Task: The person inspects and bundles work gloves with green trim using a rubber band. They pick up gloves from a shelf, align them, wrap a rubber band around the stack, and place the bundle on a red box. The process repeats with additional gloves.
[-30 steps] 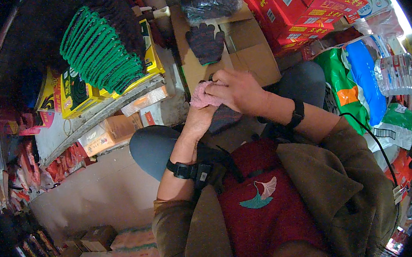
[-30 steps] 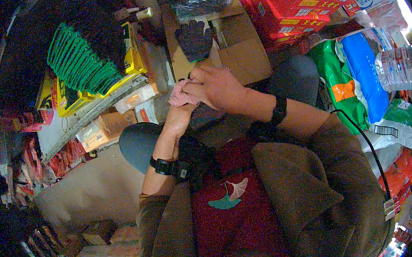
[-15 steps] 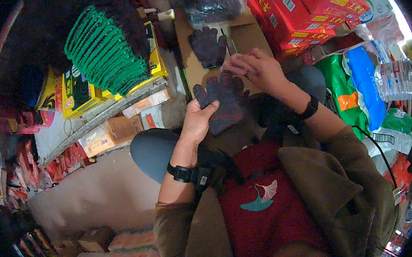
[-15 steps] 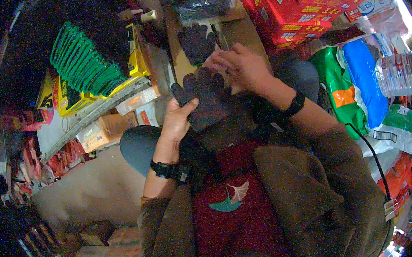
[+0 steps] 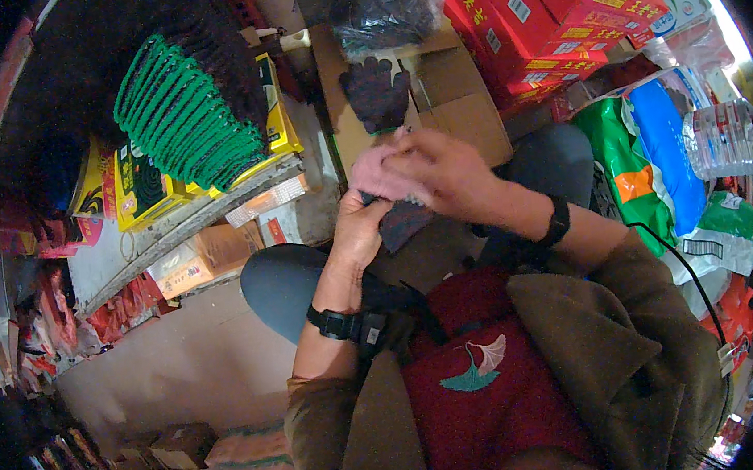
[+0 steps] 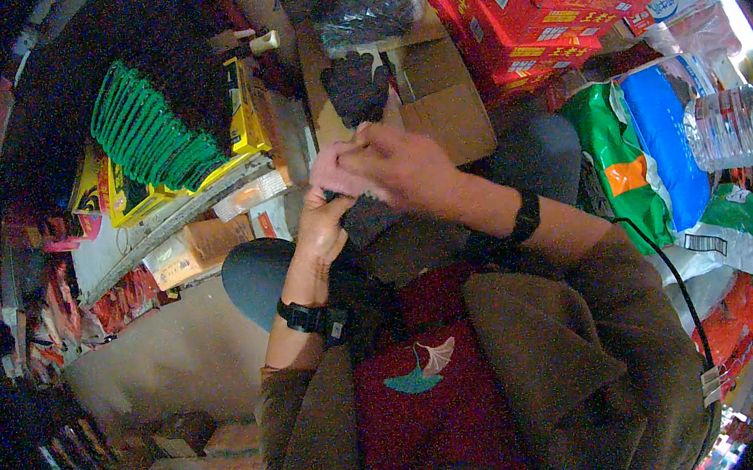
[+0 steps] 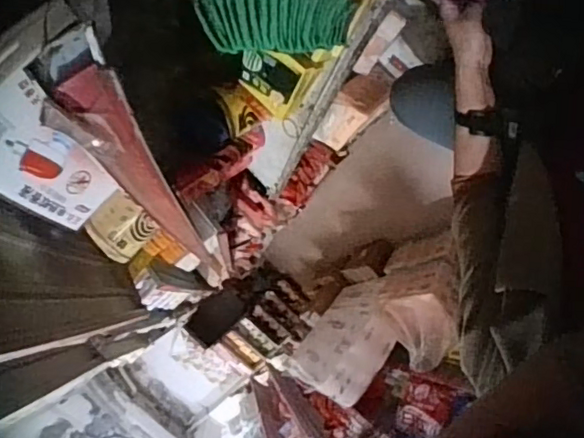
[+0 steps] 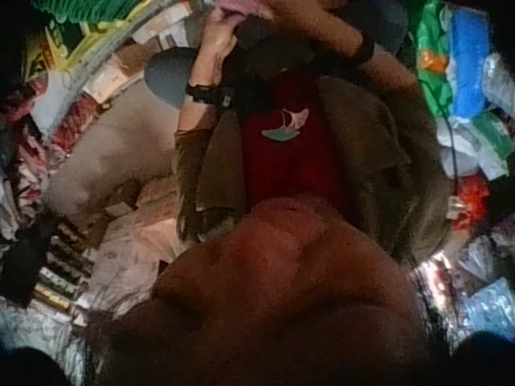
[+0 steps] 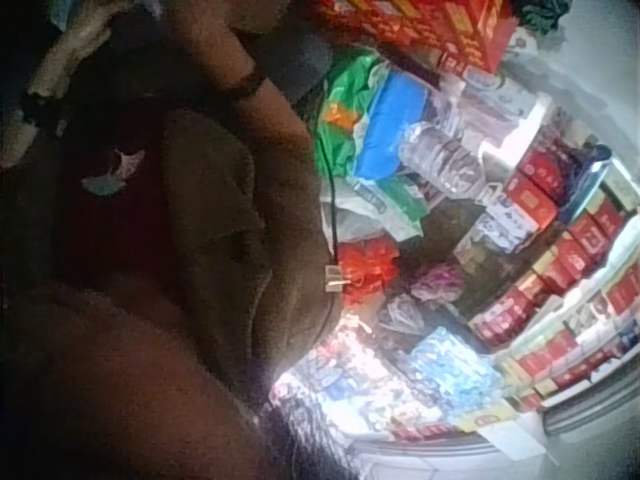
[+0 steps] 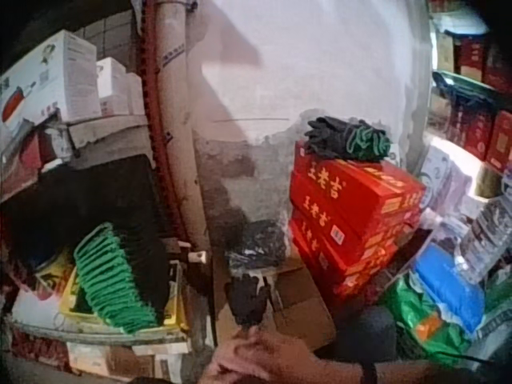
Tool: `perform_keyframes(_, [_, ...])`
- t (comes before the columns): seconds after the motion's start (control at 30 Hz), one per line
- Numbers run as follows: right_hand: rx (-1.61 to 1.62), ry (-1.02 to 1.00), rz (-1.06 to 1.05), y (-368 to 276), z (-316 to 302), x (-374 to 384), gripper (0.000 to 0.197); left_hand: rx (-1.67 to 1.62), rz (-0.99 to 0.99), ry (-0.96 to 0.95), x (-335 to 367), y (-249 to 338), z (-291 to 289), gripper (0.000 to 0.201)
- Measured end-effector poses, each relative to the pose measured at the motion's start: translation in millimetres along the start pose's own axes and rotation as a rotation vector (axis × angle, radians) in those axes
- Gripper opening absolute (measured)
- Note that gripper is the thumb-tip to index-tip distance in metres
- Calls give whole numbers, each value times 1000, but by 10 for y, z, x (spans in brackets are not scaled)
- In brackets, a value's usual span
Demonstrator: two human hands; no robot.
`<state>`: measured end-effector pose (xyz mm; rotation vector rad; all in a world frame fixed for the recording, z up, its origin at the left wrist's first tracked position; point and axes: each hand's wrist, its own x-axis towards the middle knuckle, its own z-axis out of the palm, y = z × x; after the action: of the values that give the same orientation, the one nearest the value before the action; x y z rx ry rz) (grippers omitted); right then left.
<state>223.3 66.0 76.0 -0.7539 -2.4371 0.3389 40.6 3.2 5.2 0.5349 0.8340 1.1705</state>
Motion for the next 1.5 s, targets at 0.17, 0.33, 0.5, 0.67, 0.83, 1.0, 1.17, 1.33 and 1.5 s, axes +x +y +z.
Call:
perform_keyframes(0.17, [-80, -34, -11, -4, 203, 10, 36, 111, 65, -11, -34, -19, -21, 41])
perform_keyframes(0.33, [-112, 21, 80, 319, 134, 25, 36, -46, 35, 11, -80, 21, -15, 39])
perform_keyframes(0.5, [578, 82, 699, 566, -124, -12, 60, -204, 122, 80, -76, 115, 8, 39])
perform_keyframes(0.67, [1126, 250, 767, 398, -194, -128, 54, -323, 99, 102, -48, 196, 37, 37])
perform_keyframes(0.83, [977, 163, 509, 180, 113, -145, 53, -358, 2, 34, -65, 177, 97, 34])
perform_keyframes(1.0, [523, 93, 381, 102, 173, -117, 45, -228, -78, 17, -74, 152, 75, 35])
perform_keyframes(1.17, [182, 49, 69, -28, 222, -98, 45, 34, -37, 113, -83, 84, 81, 38])
perform_keyframes(1.33, [7, -58, 77, 21, 284, -83, 42, 123, -54, 39, -56, 71, 39, 38])
perform_keyframes(1.5, [16, 3, 155, 252, 283, 21, 43, 21, -123, 21, -76, 91, 16, 37])
